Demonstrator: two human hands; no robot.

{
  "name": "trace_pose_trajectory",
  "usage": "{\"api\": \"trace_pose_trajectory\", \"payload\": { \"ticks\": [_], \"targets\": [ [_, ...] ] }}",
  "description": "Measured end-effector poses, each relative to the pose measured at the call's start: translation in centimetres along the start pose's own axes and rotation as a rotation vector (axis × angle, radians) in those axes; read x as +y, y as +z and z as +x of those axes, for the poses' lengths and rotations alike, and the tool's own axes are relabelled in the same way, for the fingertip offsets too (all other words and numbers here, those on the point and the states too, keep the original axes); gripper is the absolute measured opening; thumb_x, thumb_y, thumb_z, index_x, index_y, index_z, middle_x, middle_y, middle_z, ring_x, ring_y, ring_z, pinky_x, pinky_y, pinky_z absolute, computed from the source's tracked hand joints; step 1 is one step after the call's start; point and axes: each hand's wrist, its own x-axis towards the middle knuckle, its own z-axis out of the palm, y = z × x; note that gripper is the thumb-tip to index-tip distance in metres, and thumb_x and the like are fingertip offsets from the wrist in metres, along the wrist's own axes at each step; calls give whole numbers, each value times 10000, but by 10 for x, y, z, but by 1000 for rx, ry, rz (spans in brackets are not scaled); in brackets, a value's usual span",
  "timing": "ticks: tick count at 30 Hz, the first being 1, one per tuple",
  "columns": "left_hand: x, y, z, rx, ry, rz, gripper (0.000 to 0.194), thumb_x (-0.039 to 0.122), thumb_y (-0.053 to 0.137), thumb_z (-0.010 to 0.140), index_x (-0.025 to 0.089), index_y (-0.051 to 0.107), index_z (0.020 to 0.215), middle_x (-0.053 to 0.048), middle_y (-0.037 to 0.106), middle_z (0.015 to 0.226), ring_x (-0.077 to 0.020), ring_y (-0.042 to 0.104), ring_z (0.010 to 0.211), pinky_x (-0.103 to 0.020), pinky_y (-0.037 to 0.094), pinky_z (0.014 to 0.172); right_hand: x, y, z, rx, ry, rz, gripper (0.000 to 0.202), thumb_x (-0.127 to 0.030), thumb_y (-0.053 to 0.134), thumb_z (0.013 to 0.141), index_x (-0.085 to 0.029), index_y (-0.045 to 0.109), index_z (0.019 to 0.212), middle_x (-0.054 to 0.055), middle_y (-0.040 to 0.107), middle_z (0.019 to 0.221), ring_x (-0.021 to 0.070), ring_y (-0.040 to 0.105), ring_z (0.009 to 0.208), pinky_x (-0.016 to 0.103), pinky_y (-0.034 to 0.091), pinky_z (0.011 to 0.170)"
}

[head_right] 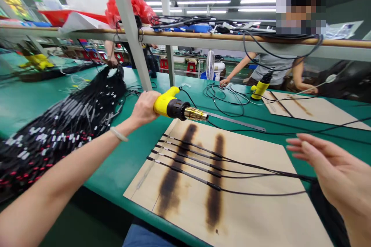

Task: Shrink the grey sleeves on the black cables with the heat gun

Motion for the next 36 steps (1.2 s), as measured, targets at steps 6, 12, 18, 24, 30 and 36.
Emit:
{"api": "trace_pose_trajectory", "payload": {
  "ticks": [6, 12, 18, 24, 30, 36],
  "targets": [
    [37, -19, 53, -30, 360, -87, 410, 152, 498, 793, 220, 540, 1195, -60, 559, 1244, -255, 390, 1295, -520, 140, 1151, -92, 51, 36, -377, -248, -2, 517, -585, 683, 701, -180, 671, 1021, 106, 688, 972, 238, 658, 893, 471, 540, 844],
    [94, -38, 70, -63, 603, -43, 330, 142, 313, 942, 230, 555, 1148, -18, 580, 1168, -167, 398, 1303, -440, 135, 1177, -112, 151, 27, -822, -247, 91, 596, -394, 859, 523, -126, 618, 998, 47, 675, 875, 219, 656, 781, 369, 591, 664],
    [103, -45, 53, -14, 599, -93, 375, 144, 330, 952, 289, 489, 1258, 4, 497, 1370, -160, 283, 1386, -441, 77, 1183, -120, 178, 1, -805, -82, 316, 441, -292, 805, 584, -129, 599, 939, 19, 682, 805, 158, 643, 661, 268, 559, 571],
    [44, -3, -47, -8, -99, -346, 766, 487, 528, 857, 139, 220, 1465, -149, 221, 1538, -300, 180, 1416, -493, 155, 1153, -102, 162, -4, -577, -9, 531, 606, -400, 851, 522, -135, 585, 998, 93, 692, 928, 248, 683, 779, 389, 587, 685],
    [10, 59, -151, -256, -818, -817, 881, 705, 429, 799, 130, 289, 1452, -149, 314, 1495, -286, 321, 1365, -420, 259, 1132, -79, 189, 2, -296, -250, 559, 635, -549, 774, 602, -180, 550, 1068, 88, 662, 987, 257, 668, 880, 420, 556, 809],
    [17, 71, -156, -261, -850, -1083, 947, 748, 445, 766, 160, 231, 1477, -122, 274, 1509, -265, 303, 1372, -422, 208, 1152, -65, 225, 7, -195, -266, 524, 681, -591, 764, 571, -188, 503, 1054, 85, 645, 980, 232, 661, 859, 389, 551, 812]
  ]
}}
